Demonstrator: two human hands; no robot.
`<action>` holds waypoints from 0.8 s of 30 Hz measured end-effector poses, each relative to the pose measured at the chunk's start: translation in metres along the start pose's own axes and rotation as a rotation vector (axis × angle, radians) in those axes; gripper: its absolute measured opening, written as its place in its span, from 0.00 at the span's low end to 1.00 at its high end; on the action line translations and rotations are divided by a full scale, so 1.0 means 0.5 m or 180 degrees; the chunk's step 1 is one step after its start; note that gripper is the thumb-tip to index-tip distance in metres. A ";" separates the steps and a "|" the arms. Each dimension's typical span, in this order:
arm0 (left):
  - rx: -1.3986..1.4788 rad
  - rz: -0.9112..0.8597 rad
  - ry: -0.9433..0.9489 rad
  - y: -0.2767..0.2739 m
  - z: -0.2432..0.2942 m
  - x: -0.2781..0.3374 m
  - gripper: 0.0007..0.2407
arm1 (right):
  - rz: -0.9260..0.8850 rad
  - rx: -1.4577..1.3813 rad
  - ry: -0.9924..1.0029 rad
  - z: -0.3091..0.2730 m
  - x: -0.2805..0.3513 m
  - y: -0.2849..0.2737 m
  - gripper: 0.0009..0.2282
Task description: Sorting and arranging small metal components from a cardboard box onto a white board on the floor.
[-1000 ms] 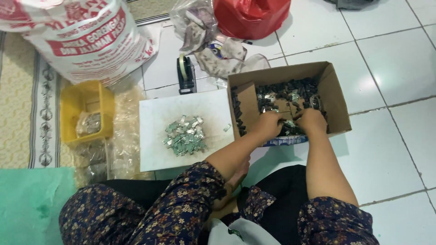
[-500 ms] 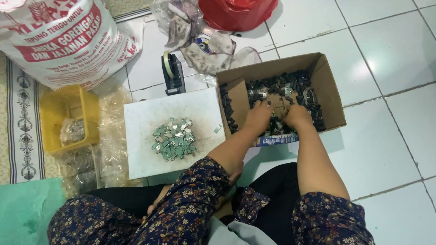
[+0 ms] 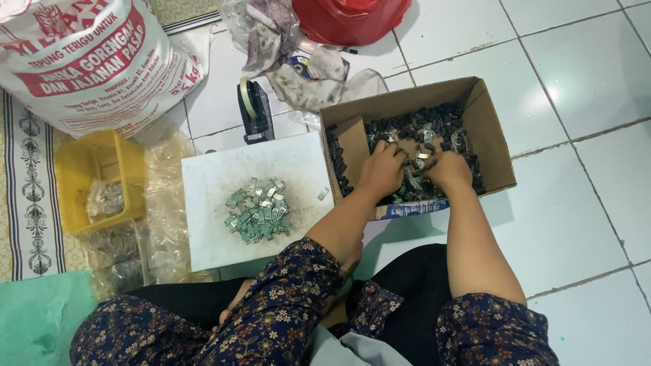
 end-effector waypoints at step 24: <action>-0.0219 -0.0376 0.0109 0.086 -0.012 0.021 0.14 | 0.0692 -0.0452 -0.0686 0.021 -0.148 0.048 0.18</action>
Point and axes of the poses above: each hand's wrist, its own x-axis away from the middle knuckle, its own y-axis out of the palm, z = x × y, the point moved 5 cm from there along -x, towards the middle knuckle, and after that the axes turned 9 degrees about y, right-handed, at the moved point
